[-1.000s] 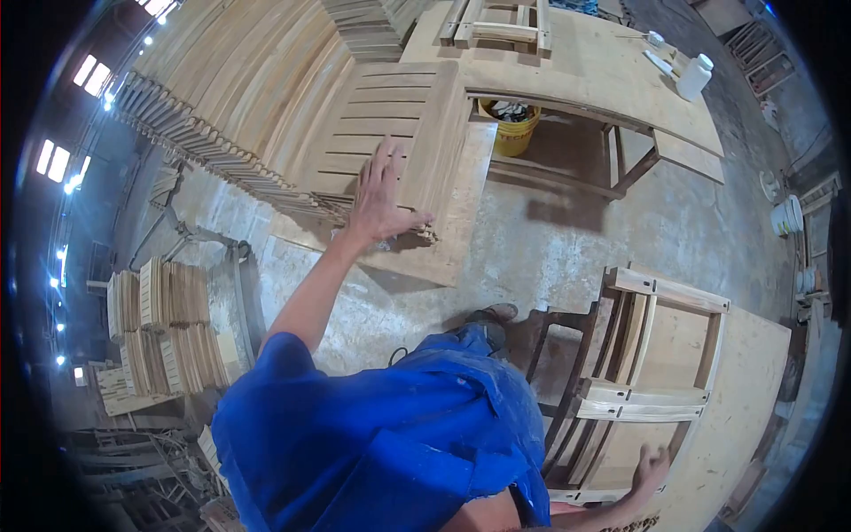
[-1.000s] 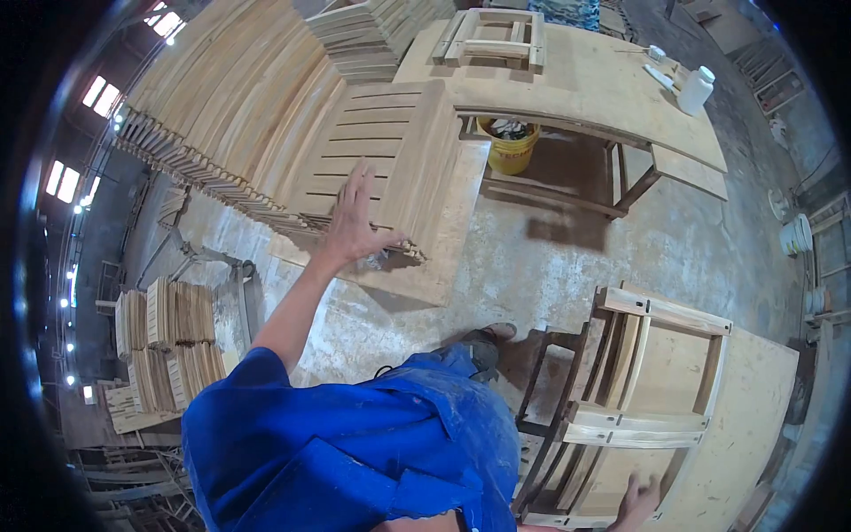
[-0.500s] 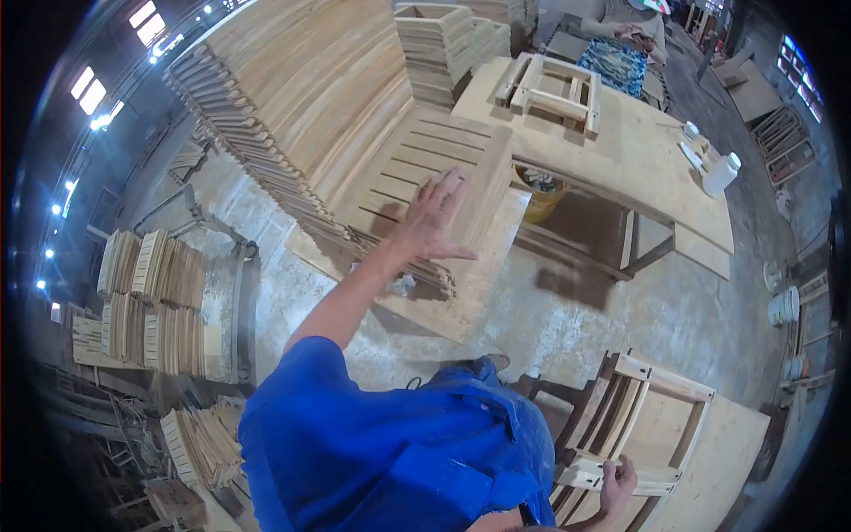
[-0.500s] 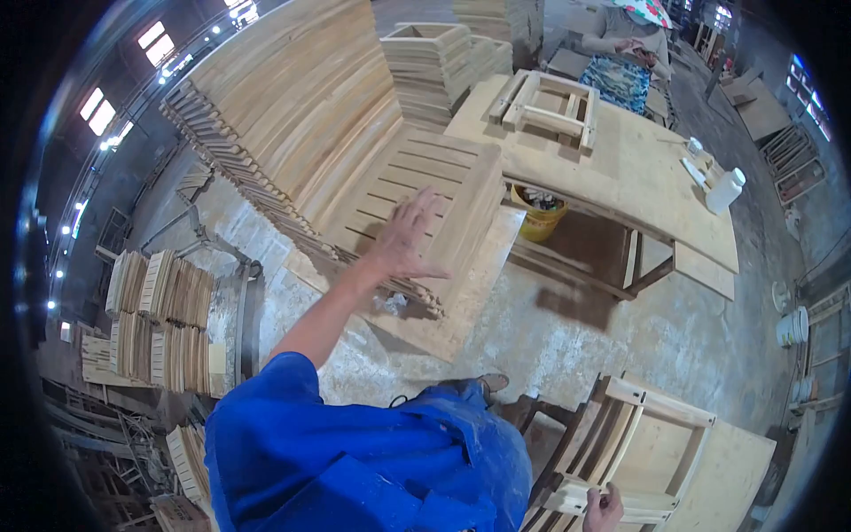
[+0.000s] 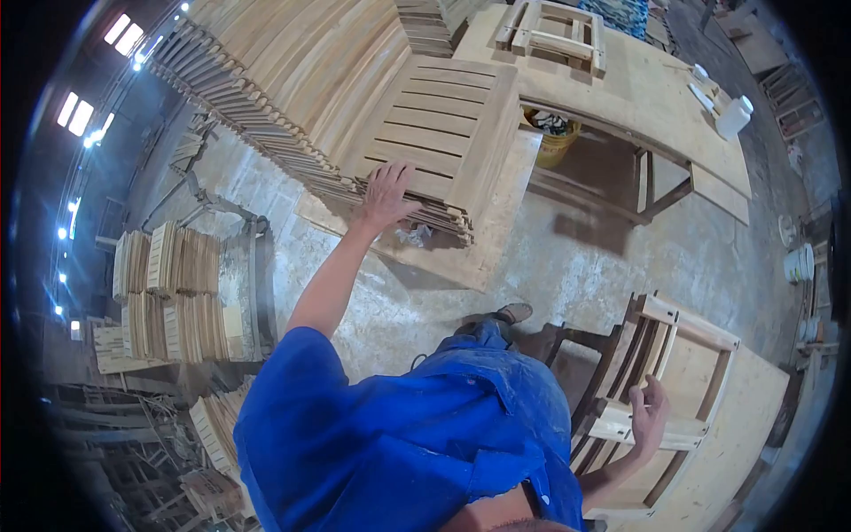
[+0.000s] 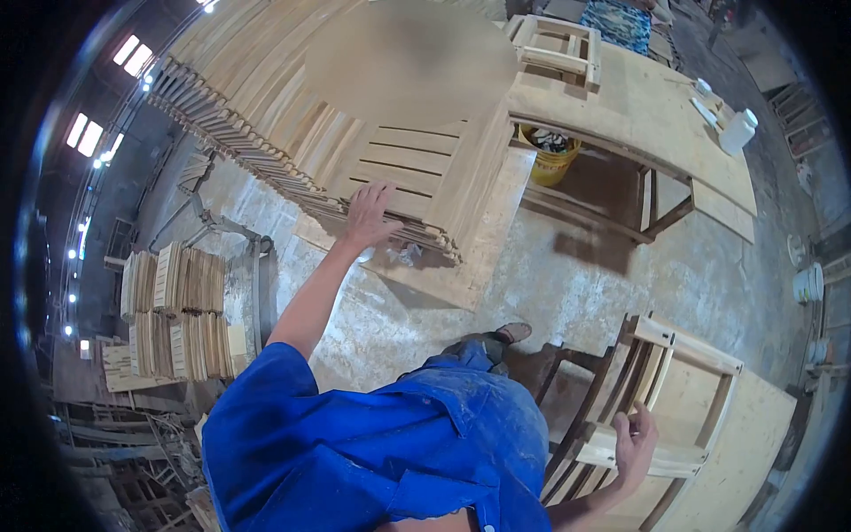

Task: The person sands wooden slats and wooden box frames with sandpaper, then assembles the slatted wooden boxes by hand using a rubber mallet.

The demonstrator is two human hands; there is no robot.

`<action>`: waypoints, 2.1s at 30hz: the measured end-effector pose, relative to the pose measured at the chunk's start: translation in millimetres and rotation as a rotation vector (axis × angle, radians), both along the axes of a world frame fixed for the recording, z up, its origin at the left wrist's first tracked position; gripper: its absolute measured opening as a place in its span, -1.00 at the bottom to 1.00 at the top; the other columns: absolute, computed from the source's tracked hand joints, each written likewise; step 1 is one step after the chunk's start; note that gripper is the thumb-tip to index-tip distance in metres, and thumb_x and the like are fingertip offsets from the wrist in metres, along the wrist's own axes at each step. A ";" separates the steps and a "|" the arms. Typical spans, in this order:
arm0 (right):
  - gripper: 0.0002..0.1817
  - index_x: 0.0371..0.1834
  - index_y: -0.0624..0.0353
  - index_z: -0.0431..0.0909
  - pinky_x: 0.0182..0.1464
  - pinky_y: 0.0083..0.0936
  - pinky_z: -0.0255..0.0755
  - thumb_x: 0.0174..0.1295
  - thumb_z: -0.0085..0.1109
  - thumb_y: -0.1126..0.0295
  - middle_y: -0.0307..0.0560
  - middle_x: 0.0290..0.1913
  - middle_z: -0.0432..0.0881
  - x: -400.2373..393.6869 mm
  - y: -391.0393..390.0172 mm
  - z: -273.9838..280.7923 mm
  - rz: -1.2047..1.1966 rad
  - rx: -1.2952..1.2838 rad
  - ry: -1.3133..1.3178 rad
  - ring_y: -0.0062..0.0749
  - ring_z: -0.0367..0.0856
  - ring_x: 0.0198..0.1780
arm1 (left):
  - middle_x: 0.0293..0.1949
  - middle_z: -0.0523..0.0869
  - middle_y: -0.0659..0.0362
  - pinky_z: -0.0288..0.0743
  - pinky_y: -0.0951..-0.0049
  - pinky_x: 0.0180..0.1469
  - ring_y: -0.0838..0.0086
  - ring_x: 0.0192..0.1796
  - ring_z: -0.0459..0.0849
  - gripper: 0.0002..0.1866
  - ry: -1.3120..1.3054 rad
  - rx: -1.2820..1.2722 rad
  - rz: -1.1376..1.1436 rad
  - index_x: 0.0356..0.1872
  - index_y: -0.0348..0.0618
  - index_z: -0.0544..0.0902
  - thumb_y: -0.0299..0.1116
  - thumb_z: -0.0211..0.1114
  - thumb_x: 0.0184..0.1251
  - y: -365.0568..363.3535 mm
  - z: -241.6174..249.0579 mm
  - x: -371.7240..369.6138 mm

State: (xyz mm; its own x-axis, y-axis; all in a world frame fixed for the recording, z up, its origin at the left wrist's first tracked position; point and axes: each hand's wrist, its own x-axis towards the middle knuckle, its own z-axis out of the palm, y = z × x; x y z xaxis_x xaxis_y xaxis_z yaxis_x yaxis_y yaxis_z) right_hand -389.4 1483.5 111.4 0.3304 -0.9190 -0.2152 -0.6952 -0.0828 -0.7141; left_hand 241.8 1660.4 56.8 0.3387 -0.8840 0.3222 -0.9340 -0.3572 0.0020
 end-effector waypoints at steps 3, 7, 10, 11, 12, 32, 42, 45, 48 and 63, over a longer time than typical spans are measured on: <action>-0.52 0.19 0.42 0.54 -0.23 -0.40 0.48 0.24 0.31 0.41 -0.02 -0.42 0.59 -4.6 4.5 1.5 0.024 -0.043 0.024 -0.38 0.56 -0.36 | 0.16 0.56 0.02 0.34 0.09 0.29 0.08 0.24 0.48 -0.15 -0.028 -0.055 -0.017 0.22 -0.17 0.52 -0.08 0.61 -0.21 0.9 -5.1 1.2; -0.53 0.14 0.42 0.58 -0.24 -0.41 0.49 0.17 0.34 0.41 0.00 -0.40 0.58 -15.0 27.4 8.4 -0.043 -0.022 -0.013 -0.33 0.55 -0.37 | -0.21 0.57 0.07 0.41 0.11 0.01 0.10 -0.03 0.55 -0.58 -0.071 -0.085 -0.002 -0.20 -0.10 0.57 -0.45 0.29 -0.26 13.5 -5.9 -11.0; -0.52 0.08 0.42 0.61 -0.24 -0.40 0.50 0.09 0.39 0.39 0.02 -0.35 0.60 -35.8 45.9 11.7 -0.126 -0.138 -0.043 -0.31 0.56 -0.33 | -0.08 0.63 0.11 0.38 0.05 0.09 0.10 0.05 0.54 -0.34 -0.037 -0.139 0.053 0.03 -0.09 0.64 -0.29 0.40 -0.34 44.1 -7.5 -49.0; -0.51 0.08 0.41 0.61 -0.25 -0.40 0.50 0.09 0.40 0.38 0.02 -0.36 0.60 -47.3 56.1 15.0 -0.135 -0.161 -0.052 -0.31 0.57 -0.34 | -0.16 0.64 0.11 0.38 0.04 0.07 0.11 -0.02 0.56 -0.42 -0.149 -0.299 0.001 -0.07 -0.09 0.68 -0.29 0.38 -0.35 48.3 -6.4 -62.1; -0.51 0.08 0.40 0.62 -0.25 -0.41 0.50 0.08 0.40 0.37 0.01 -0.36 0.60 -57.1 65.6 17.9 -0.137 -0.182 -0.060 -0.31 0.57 -0.35 | -0.25 0.62 0.11 0.40 0.05 -0.04 0.11 -0.12 0.56 -0.50 -0.217 -0.393 -0.062 -0.17 -0.09 0.67 -0.30 0.37 -0.36 46.2 7.5 -76.2; -0.65 -0.11 0.25 0.64 -0.18 -0.54 0.48 0.09 0.46 0.32 -0.25 -0.27 0.64 -3.4 -46.0 94.4 -0.654 -0.846 -0.779 -0.55 0.59 -0.22 | -0.65 0.39 0.23 0.34 0.35 -0.53 0.42 -0.63 0.48 -0.32 -0.166 -0.773 -1.490 -0.65 -0.07 0.40 0.34 0.52 -0.10 -322.4 317.7 -442.0; -0.52 -0.20 0.32 0.67 -0.19 -0.45 0.46 0.39 0.21 0.00 -0.21 -0.30 0.63 -193.9 -90.7 127.5 -1.442 -1.336 -0.475 -0.48 0.56 -0.23 | 0.41 0.31 -0.11 0.22 0.26 0.44 0.22 0.42 0.34 0.14 1.093 -0.746 -1.521 0.51 -0.27 0.17 0.22 0.55 0.09 -532.4 230.5 -650.1; -0.51 -0.25 0.33 0.67 -0.22 -0.43 0.44 0.38 0.17 0.00 -0.21 -0.33 0.61 -230.7 -116.4 120.1 -1.496 -1.381 -0.507 -0.50 0.51 -0.26 | -0.08 0.75 0.07 0.58 0.33 0.02 0.43 -0.04 0.71 -0.40 1.700 0.116 -1.652 0.13 -0.31 0.64 -0.11 0.57 0.19 -557.9 211.9 -689.9; -0.51 -0.35 0.31 0.65 -0.30 -0.43 0.33 0.39 0.08 0.02 -0.25 -0.44 0.52 -253.3 -139.0 94.6 -1.507 -1.339 -0.262 -0.54 0.42 -0.32 | -0.23 0.77 0.22 0.60 0.46 -0.14 0.53 -0.21 0.71 -0.64 1.860 0.056 -1.555 -0.02 -0.29 0.72 -0.28 0.52 0.26 -566.1 183.2 -720.0; -0.76 -0.27 0.20 0.57 -0.42 -0.33 0.35 0.46 0.05 0.27 -0.22 -0.48 0.51 -335.6 -168.7 8.4 -1.350 -1.314 -0.035 -0.45 0.43 -0.48 | -0.49 0.67 0.35 0.45 0.52 -0.43 0.65 -0.47 0.56 -0.81 1.717 0.080 -1.320 -0.31 -0.23 0.74 -0.32 0.50 0.25 -578.9 139.1 -773.2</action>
